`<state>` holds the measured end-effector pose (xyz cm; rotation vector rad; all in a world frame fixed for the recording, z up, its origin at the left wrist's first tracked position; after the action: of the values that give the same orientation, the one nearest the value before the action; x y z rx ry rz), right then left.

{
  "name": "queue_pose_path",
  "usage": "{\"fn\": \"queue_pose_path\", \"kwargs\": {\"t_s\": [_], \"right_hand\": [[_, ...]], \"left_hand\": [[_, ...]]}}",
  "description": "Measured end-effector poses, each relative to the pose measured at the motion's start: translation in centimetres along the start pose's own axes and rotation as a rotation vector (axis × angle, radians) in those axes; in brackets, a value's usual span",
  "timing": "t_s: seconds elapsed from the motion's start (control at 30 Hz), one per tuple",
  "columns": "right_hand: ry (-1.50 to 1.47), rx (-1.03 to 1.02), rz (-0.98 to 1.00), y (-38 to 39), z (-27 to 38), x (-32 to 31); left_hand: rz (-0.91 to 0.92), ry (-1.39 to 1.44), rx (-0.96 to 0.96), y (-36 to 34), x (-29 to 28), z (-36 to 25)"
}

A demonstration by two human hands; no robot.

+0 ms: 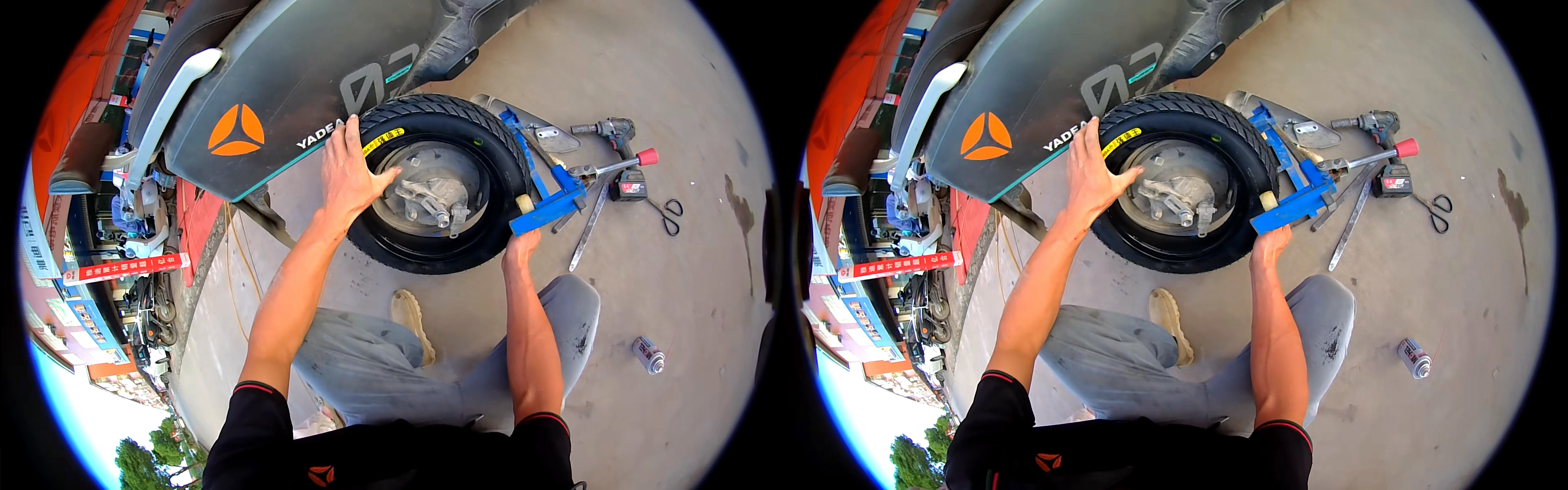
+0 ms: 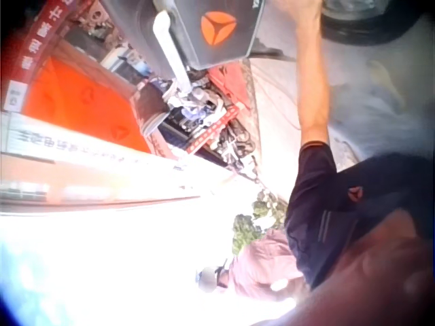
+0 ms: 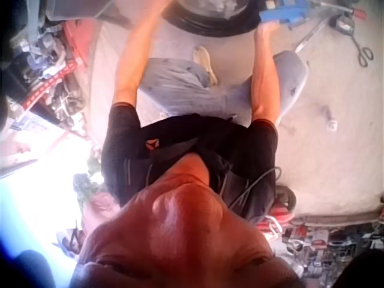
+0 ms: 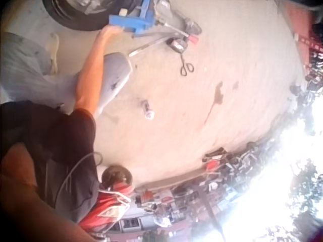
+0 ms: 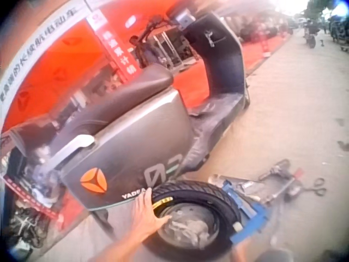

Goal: The person uses a tire changing tool to remove a tire from a scooter wheel rim. They apply lubricant to the tool's rollers, secure the wheel, and use a power drill to loosen the axle nut. The person then removes the tire from the rim and prepares to install a new tire.

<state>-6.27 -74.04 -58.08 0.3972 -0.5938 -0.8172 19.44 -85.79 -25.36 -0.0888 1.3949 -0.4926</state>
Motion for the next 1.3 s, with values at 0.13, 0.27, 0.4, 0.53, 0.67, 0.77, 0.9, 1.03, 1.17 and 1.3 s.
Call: {"fn": "queue_pose_path", "kwargs": {"t_s": [0.13,0.27,0.4,0.53,0.67,0.77,0.9,1.03,1.17,1.3], "right_hand": [[-0.033,0.064,0.050,-0.9,-0.4,-0.6],[-0.075,0.088,0.064,-0.6,-0.4,-0.2],[-0.108,0.025,0.037,-0.2,0.5,0.3],[-0.133,-0.169,0.004,-1.0,2.5,1.2],[-0.005,-0.287,0.128,-0.3,5.5,3.5],[-0.010,-0.313,0.159,-2.0,5.1,3.3],[0.012,-0.359,0.284,-1.8,6.0,4.9],[0.077,-0.410,0.318,-1.6,6.1,5.4],[0.148,-0.358,0.191,-3.0,4.0,3.9],[0.180,-0.392,0.110,-4.7,2.9,3.9]], "left_hand": [[-0.009,-0.054,0.032,-0.7,1.0,-0.3],[0.030,-0.105,0.029,-0.8,1.5,-0.1],[0.062,-0.150,0.012,-1.0,2.0,0.6],[0.042,-0.138,0.045,-1.6,2.4,0.7],[0.059,-0.174,0.074,-1.6,2.5,0.8],[0.059,-0.192,0.107,-2.9,2.9,-0.4],[0.092,-0.179,0.131,-3.0,2.7,-0.2],[0.108,-0.134,0.147,-3.1,2.8,-0.1],[0.084,-0.115,0.179,-3.1,3.0,-0.3],[0.037,-0.180,0.210,-3.1,3.0,-1.3]]}}
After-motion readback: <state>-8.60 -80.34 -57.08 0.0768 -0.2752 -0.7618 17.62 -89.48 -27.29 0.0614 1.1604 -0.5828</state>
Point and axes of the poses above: each hand's wrist, its own y-axis away from the middle knuckle, its own x-axis out of the palm, z = x × y, the point moved 7 cm from there along -y, towards the middle knuckle, and after that the axes turned 10 degrees about -y, right-handed, at the moved point
